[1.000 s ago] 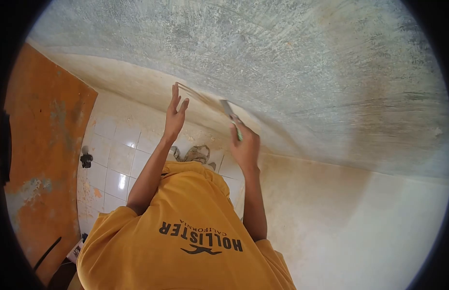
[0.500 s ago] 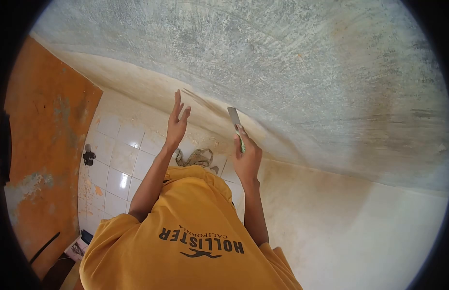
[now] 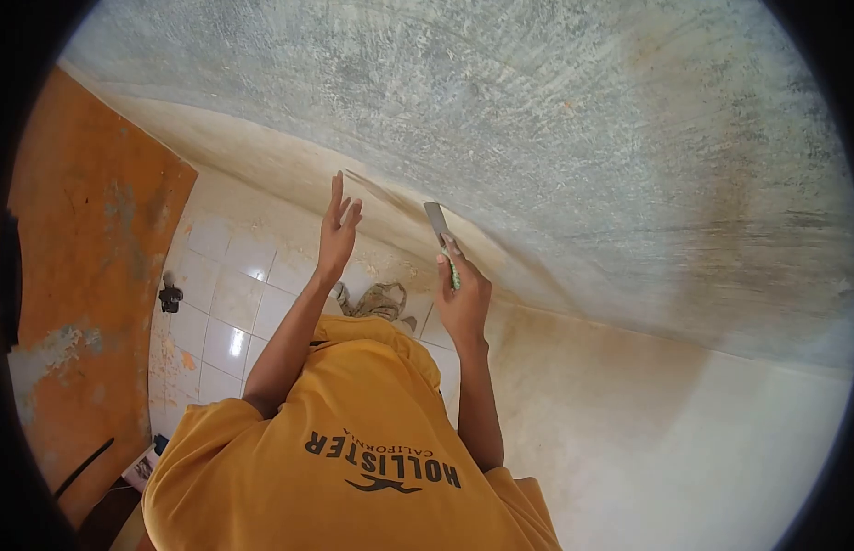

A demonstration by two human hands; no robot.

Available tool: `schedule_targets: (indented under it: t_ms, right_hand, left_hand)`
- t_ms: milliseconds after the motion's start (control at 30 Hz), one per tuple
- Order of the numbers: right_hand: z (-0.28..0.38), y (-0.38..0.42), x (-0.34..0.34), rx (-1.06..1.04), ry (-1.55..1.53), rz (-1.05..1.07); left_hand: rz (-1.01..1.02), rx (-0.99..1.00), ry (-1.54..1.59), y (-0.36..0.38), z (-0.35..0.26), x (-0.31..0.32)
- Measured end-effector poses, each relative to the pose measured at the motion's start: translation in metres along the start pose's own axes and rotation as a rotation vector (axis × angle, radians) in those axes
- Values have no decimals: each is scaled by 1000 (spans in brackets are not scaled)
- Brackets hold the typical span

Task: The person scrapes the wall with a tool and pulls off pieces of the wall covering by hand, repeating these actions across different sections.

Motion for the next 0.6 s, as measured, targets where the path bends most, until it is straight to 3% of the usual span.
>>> schedule_targets:
  t_ms: [167, 233, 400, 600]
  right_hand:
    - [-7, 3, -14, -64, -32, -69]
    - [-6, -13, 11, 74, -5, 73]
    - [-1, 4, 5, -16, -66, -54]
    - [1, 0, 2, -13, -37, -42]
  left_hand:
    - [10, -18, 20, 2, -8, 4]
    - [12, 6, -4, 4, -4, 4]
    - [-17, -26, -1, 16, -23, 0]
    - [-36, -70, -6, 17, -15, -4]
Point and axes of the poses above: each hand's wrist, its own y-axis away from the middle knuckle, its own x-axis out of the palm, z = x × y, the point moved 4 cm from there along -y, towards the middle knuckle, and after that the axes turned 5 degrees about z, right-handed, at the moved point
